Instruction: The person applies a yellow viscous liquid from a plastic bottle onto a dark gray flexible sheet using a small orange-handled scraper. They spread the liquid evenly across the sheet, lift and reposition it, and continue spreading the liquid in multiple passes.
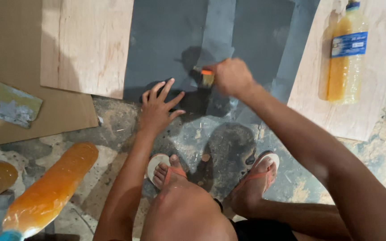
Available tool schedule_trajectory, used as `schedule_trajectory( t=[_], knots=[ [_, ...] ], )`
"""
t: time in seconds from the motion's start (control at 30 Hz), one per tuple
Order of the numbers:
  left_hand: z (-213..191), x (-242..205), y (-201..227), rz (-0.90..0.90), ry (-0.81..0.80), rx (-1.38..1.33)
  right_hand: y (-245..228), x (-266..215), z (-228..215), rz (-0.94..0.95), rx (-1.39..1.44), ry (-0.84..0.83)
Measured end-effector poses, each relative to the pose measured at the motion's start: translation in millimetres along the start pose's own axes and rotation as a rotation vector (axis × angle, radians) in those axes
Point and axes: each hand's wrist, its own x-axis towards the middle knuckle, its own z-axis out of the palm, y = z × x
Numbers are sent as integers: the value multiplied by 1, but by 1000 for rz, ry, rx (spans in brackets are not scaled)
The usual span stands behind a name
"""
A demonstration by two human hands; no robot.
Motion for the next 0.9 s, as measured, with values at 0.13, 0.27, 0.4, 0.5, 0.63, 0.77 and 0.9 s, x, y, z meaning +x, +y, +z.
schedule_trajectory(
  t=[0.13,0.27,0.4,0.5,0.63,0.77,0.9],
  knots=[
    [2,3,3,-6,32,-51,18,19,-3,-12,22,141],
    [5,2,-2,-3,73,-92,-7,-11,5,-13,21,107],
    [3,3,0,-13,61,-89,-49,-57,-24,-58,34,-152],
    [-1,3,-1,16,61,-53,-63,-75,11,-133,114,-160],
    [4,4,-4,20,45,-36,-62,-87,11,-124,225,-157],
    [6,3,-2,21,90,-47,3,-61,-7,75,404,-4],
    [13,-1,-5,70,136,34,112,-3,-17,334,537,254]
  ],
)
